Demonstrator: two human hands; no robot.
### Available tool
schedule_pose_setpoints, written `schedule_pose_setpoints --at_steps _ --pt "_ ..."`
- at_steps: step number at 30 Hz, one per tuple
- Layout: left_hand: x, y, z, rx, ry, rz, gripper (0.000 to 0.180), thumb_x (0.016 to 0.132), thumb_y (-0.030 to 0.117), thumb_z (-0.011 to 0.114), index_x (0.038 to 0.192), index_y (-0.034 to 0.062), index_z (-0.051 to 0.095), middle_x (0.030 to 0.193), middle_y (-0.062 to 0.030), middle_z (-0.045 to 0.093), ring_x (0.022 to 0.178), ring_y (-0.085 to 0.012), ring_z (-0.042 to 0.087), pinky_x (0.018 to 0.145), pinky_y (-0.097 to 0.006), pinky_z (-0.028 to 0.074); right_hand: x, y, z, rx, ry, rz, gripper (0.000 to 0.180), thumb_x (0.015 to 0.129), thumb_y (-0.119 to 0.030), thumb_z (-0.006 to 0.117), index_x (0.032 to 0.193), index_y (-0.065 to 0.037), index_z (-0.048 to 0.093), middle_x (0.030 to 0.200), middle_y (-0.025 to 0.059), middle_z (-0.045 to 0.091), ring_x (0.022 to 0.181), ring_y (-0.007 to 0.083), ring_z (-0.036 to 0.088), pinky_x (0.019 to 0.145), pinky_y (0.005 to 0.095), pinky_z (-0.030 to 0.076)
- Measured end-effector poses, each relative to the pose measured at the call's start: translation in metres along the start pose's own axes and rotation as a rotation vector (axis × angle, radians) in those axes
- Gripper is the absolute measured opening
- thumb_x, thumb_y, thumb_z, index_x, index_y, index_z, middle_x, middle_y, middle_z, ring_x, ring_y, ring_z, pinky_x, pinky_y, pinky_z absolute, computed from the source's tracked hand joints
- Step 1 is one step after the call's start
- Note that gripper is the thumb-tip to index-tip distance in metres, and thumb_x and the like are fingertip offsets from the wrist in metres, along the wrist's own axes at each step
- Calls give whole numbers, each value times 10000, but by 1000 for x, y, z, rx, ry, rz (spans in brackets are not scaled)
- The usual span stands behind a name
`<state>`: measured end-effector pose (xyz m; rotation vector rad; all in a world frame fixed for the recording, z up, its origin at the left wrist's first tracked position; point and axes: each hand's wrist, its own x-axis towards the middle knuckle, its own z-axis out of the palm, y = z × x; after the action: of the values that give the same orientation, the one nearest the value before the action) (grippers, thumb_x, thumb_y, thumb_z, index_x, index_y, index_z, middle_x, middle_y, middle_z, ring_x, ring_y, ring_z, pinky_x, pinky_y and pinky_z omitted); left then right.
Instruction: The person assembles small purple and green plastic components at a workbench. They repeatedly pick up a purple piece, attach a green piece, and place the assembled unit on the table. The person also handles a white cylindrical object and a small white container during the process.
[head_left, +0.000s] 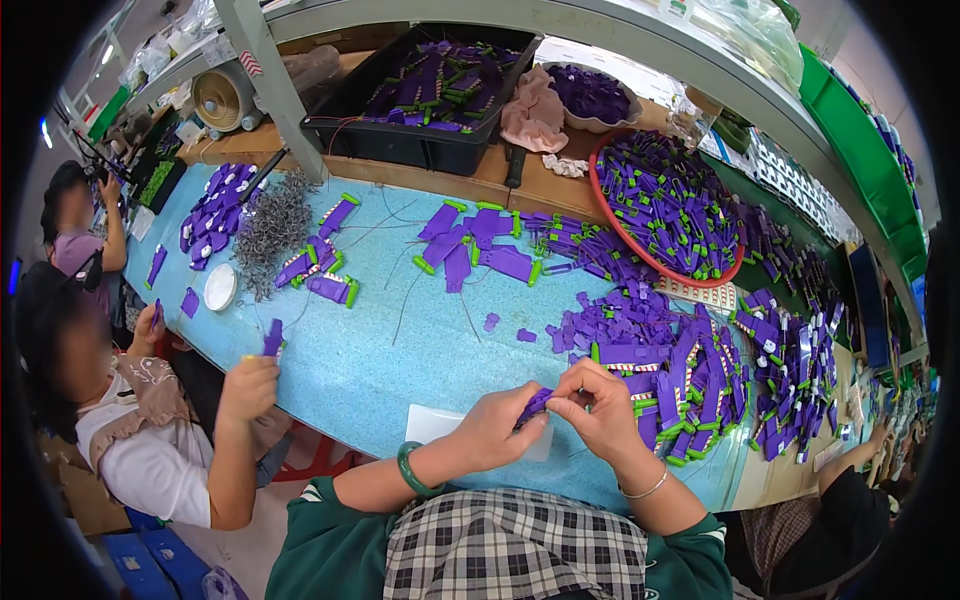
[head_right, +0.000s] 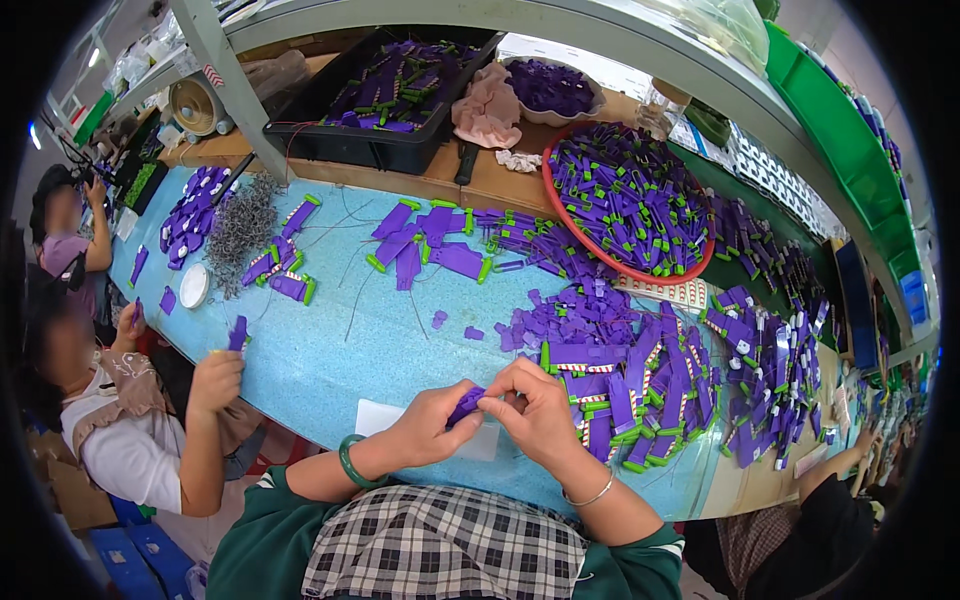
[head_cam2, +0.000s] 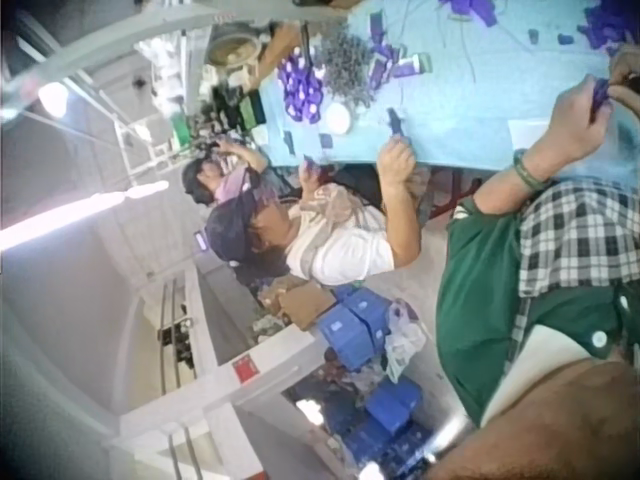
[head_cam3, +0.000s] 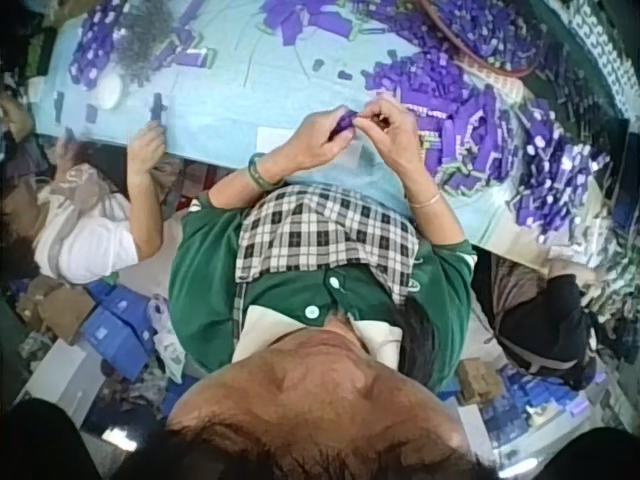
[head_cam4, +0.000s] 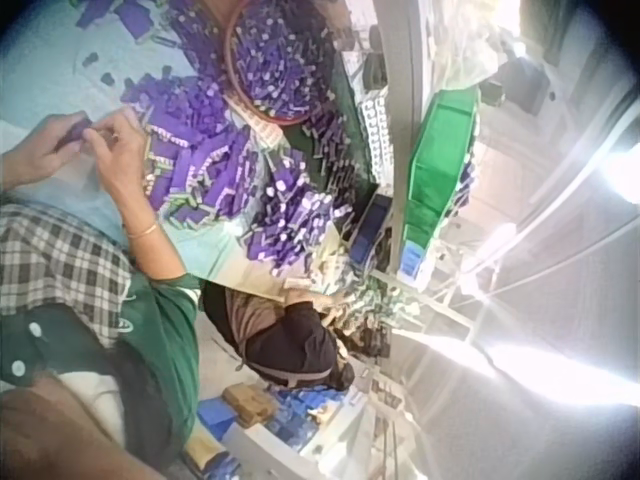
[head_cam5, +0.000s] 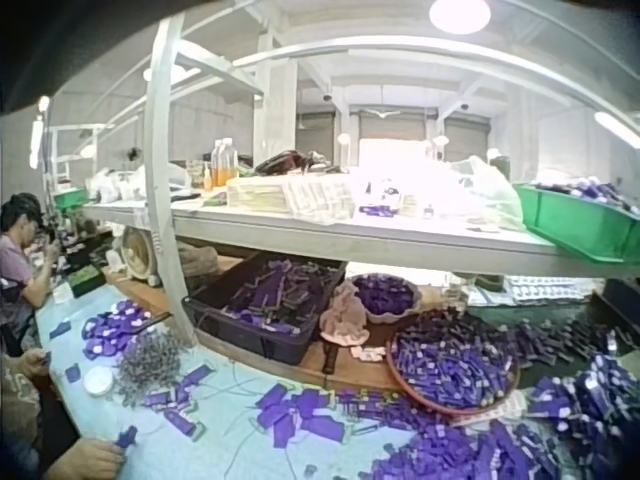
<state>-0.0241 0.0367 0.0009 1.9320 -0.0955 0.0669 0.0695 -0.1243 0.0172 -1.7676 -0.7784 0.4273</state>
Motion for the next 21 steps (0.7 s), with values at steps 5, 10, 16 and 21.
schedule_pose_setpoints --at_steps 5,10,16,21 --pt "-4 -1 2 168 -6 65 153 886 172 546 897 21 519 698 -153 545 627 -349 547 570 -416 419 -5 -11 1 -252 56 -169 157 752 -60 737 786 -13 591 766 66 553 613 141 533 532 268 433" --pt "-4 2 6 177 -118 37 195 896 222 526 898 27 517 705 -173 584 651 -396 566 584 -482 431 -8 -6 -2 -118 -54 -105 135 762 -51 722 775 -12 593 738 48 553 568 113 503 493 245 395" --pt "3 7 13 -114 -204 -161 222 936 215 500 963 15 591 690 -79 655 635 -186 655 602 -328 511 -13 -9 -6 -115 -28 -24 144 796 -72 697 786 5 575 701 84 542 578 163 552 519 289 437" --pt "37 7 14 -134 -374 -41 255 947 247 514 1056 24 573 750 -86 643 696 -158 652 638 -325 514 -7 1 -49 -182 -85 19 140 777 -106 711 813 -10 615 695 103 589 617 200 588 557 315 461"
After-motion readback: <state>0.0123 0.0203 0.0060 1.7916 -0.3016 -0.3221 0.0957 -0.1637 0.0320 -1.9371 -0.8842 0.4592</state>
